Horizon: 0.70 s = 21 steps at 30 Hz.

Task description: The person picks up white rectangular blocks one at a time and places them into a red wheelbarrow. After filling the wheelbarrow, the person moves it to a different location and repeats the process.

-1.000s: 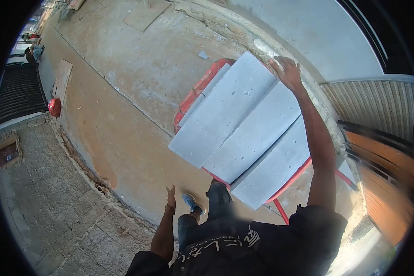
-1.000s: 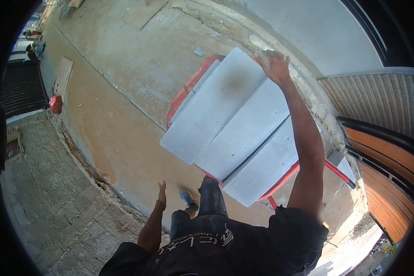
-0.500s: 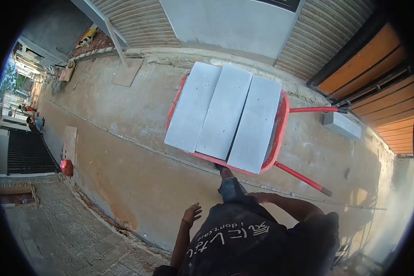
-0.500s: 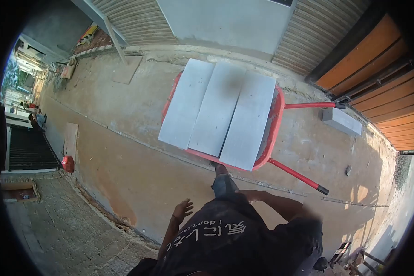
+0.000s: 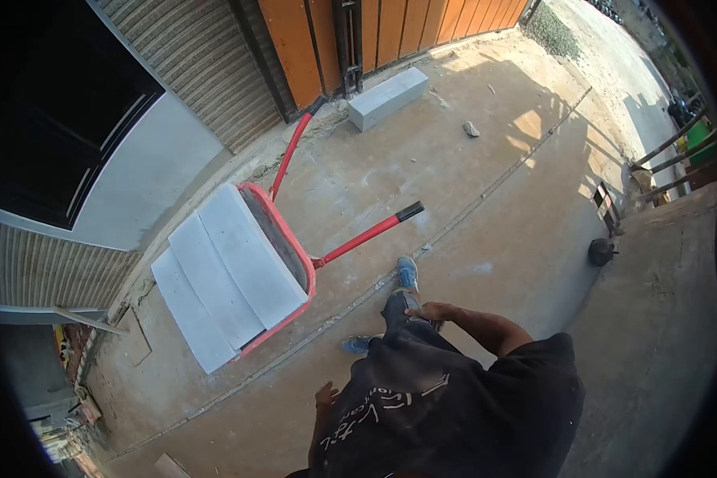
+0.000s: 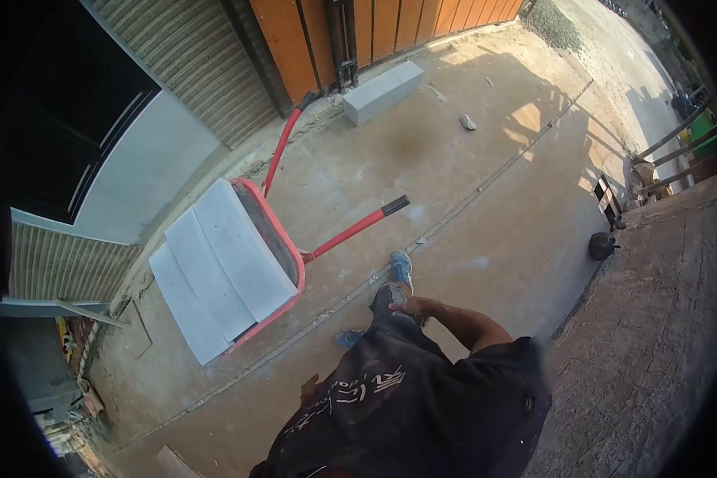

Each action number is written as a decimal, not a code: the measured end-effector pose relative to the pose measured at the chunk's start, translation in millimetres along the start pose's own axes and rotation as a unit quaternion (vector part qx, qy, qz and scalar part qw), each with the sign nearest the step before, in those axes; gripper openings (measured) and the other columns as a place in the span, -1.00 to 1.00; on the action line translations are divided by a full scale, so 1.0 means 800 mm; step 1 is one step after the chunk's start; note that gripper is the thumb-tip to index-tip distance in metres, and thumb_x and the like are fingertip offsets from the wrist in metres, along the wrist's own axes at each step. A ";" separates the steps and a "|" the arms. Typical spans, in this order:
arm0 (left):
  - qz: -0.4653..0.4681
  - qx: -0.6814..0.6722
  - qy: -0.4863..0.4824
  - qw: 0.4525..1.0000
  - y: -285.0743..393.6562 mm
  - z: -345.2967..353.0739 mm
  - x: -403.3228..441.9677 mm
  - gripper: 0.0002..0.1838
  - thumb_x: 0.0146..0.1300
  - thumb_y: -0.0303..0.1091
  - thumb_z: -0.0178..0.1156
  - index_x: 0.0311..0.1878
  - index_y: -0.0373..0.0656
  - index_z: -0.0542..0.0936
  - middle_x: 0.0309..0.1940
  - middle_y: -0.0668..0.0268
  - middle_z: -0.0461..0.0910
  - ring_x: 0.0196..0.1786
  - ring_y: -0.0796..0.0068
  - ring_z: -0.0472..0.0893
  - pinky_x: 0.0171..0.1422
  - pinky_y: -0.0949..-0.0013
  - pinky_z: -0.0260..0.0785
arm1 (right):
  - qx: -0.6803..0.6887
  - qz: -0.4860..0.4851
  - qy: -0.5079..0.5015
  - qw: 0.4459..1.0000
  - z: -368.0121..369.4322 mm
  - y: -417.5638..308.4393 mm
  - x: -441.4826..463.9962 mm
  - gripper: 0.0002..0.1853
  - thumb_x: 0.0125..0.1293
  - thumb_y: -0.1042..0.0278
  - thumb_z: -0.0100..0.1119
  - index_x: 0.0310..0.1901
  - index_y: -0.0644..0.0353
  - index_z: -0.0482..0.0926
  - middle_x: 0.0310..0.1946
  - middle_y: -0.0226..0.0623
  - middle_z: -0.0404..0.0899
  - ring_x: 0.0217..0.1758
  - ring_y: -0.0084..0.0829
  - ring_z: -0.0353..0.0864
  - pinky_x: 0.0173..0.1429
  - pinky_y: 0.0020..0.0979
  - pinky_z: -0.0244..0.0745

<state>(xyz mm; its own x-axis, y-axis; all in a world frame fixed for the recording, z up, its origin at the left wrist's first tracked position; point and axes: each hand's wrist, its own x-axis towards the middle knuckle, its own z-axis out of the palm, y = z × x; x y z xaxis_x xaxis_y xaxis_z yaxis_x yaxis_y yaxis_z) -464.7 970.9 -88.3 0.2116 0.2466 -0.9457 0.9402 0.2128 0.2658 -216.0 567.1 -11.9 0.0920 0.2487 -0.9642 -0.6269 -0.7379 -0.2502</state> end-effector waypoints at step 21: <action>0.302 0.585 -0.211 0.723 0.535 0.677 -0.143 -0.05 0.05 0.34 0.09 0.29 -0.30 0.25 0.24 -0.13 0.27 0.27 0.00 0.33 0.31 0.28 0.17 | 0.017 -0.175 0.343 0.923 -0.677 0.126 -0.081 -0.36 0.15 -0.16 0.13 -0.01 0.36 0.51 -0.14 0.13 0.56 -0.01 -0.04 0.56 0.07 -0.22 0.43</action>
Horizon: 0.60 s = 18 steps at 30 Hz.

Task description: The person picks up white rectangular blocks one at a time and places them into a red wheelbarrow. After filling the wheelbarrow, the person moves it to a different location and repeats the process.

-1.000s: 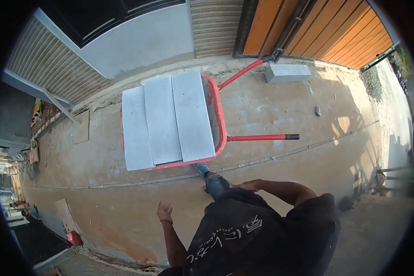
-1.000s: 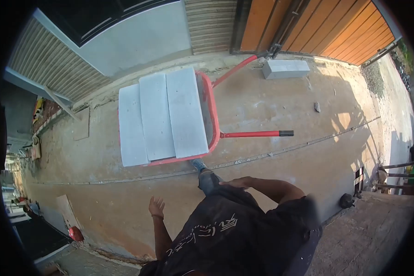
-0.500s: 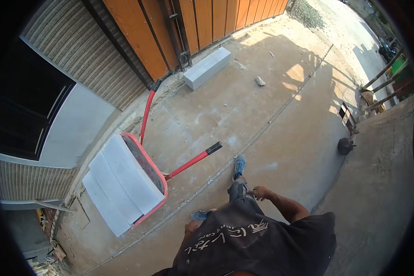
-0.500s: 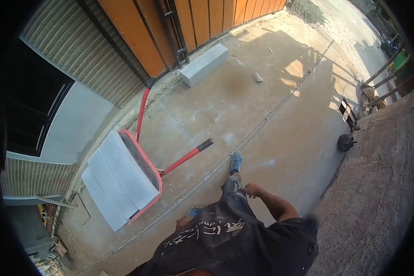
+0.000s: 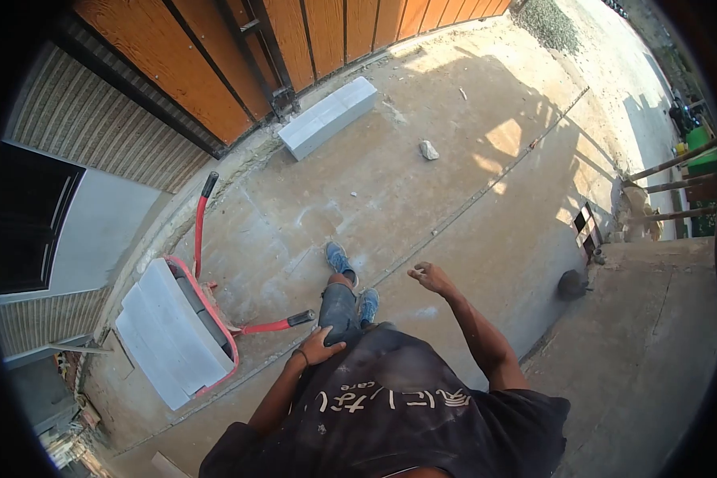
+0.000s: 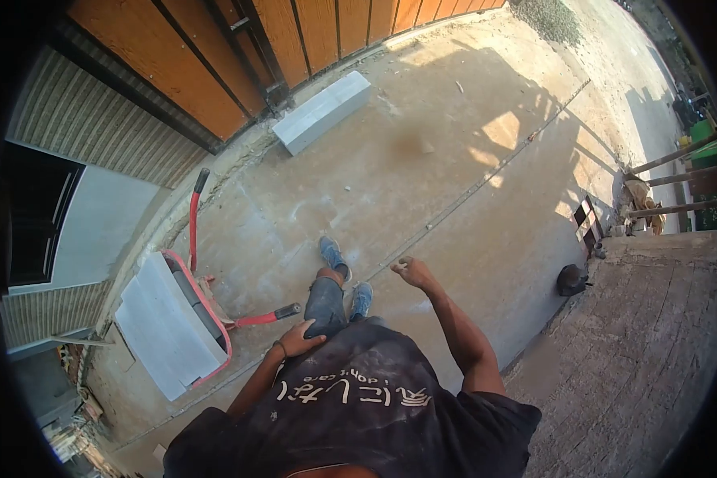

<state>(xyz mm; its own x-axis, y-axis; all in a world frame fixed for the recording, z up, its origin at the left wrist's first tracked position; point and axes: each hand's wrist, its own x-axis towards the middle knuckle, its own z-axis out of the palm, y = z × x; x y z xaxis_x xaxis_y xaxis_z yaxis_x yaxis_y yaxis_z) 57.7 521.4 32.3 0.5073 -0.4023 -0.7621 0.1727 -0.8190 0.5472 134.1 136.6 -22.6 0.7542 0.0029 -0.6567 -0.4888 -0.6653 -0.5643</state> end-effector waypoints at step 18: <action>-0.228 -0.548 0.263 0.761 0.071 -0.405 0.394 -0.30 0.16 0.19 0.10 0.13 -0.27 0.44 -0.10 0.09 0.56 0.02 0.26 0.55 0.05 0.37 0.37 | -0.242 0.046 -0.027 0.969 -0.390 -0.104 0.496 -0.45 0.13 -0.11 0.12 -0.40 0.40 0.57 -0.35 0.18 0.56 -0.21 0.07 0.59 -0.13 -0.07 0.45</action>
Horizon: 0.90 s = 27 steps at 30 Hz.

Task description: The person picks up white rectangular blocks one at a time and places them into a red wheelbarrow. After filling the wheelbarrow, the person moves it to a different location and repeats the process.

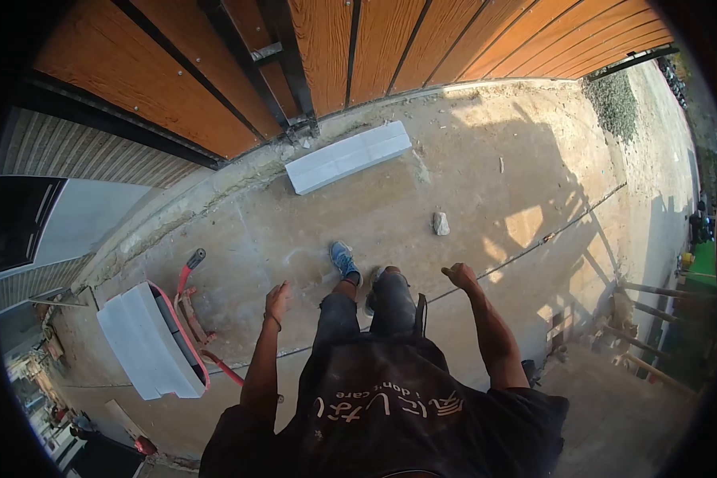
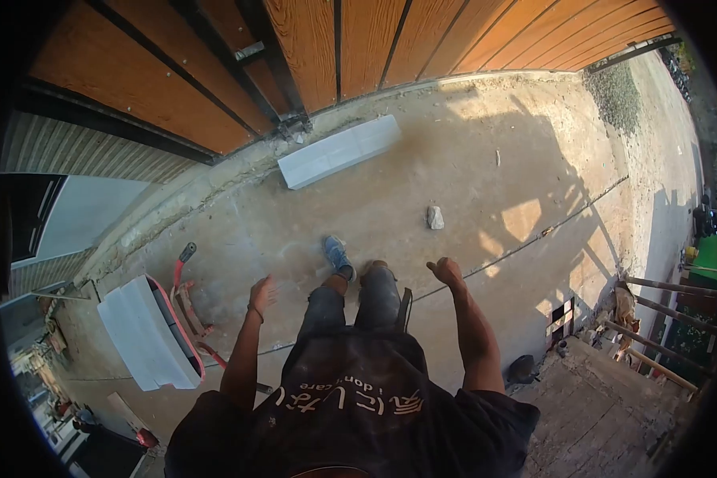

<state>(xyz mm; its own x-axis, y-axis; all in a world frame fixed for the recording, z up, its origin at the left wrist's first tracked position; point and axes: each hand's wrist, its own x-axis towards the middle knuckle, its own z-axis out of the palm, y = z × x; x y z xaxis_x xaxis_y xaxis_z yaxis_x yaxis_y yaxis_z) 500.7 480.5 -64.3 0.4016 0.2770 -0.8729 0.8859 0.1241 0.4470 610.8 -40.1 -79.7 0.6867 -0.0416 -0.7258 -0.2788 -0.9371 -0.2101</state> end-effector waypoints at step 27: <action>0.081 -0.157 0.340 0.924 0.048 0.216 0.779 -0.21 0.09 0.17 0.19 0.11 -0.42 0.38 0.03 0.02 0.47 0.09 0.22 0.46 0.20 0.28 0.24 | 0.181 -0.052 0.133 0.973 0.037 -0.114 0.836 -0.14 0.17 -0.40 -0.05 0.04 0.45 0.39 -0.06 0.06 0.43 0.05 -0.05 0.41 0.18 -0.19 0.27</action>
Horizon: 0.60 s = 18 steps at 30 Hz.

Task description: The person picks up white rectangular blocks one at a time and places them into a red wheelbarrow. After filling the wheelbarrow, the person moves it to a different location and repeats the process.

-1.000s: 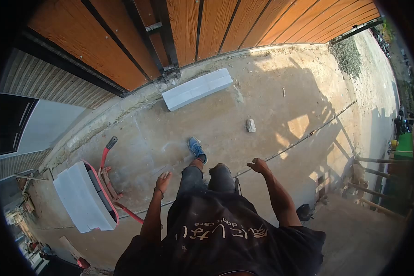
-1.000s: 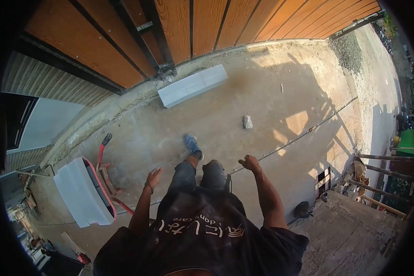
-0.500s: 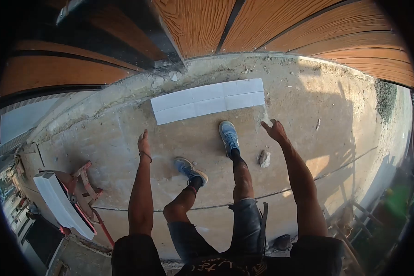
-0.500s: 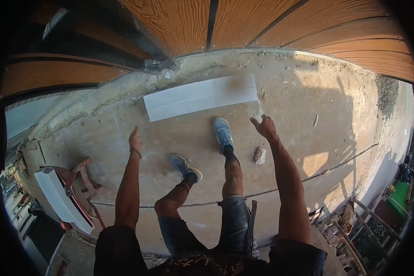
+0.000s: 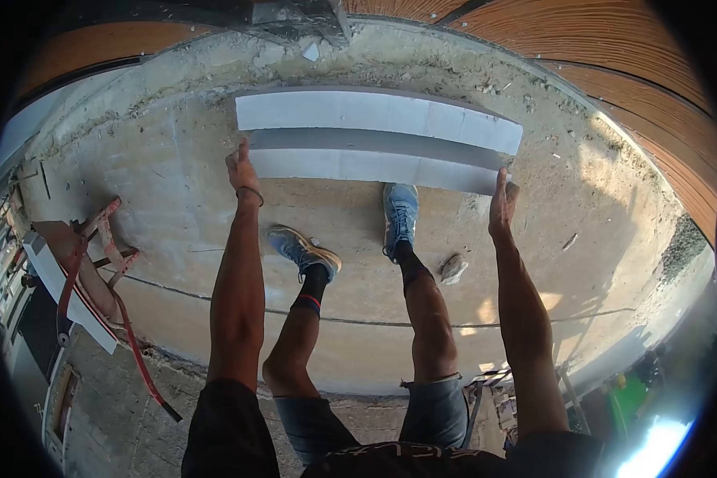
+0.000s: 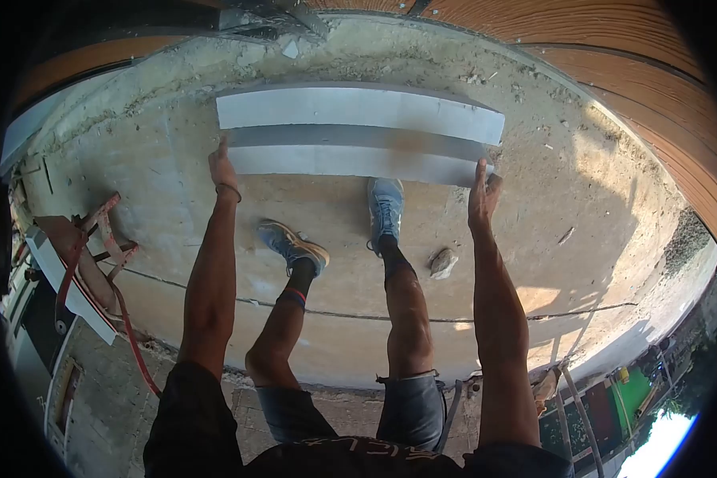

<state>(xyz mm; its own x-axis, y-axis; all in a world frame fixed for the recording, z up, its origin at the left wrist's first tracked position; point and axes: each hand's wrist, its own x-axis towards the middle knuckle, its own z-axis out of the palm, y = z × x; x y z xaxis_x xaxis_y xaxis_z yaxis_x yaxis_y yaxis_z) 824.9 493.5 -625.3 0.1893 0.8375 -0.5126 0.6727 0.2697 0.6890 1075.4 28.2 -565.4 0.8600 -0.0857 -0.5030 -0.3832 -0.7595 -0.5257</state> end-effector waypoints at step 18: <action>-0.357 -0.305 0.095 0.877 -0.040 -0.077 -0.123 -0.34 -0.28 -0.15 0.49 -0.10 -0.41 0.58 -0.19 0.17 0.59 -0.22 0.32 0.55 -0.08 0.32 0.37 | 0.186 0.127 -0.258 0.940 -0.061 0.091 -0.083 -0.12 0.08 -0.33 0.02 0.39 -0.10 0.03 0.37 -0.16 0.01 0.35 0.04 0.15 0.24 0.40 -0.41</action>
<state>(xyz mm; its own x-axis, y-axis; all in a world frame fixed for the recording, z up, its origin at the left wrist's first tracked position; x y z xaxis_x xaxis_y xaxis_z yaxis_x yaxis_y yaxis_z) 740.4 431.8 -565.2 -0.2871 0.3995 -0.8706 0.0509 0.9140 0.4026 1007.1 -53.0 -536.8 0.4844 0.1636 -0.8594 -0.7275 -0.4702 -0.4996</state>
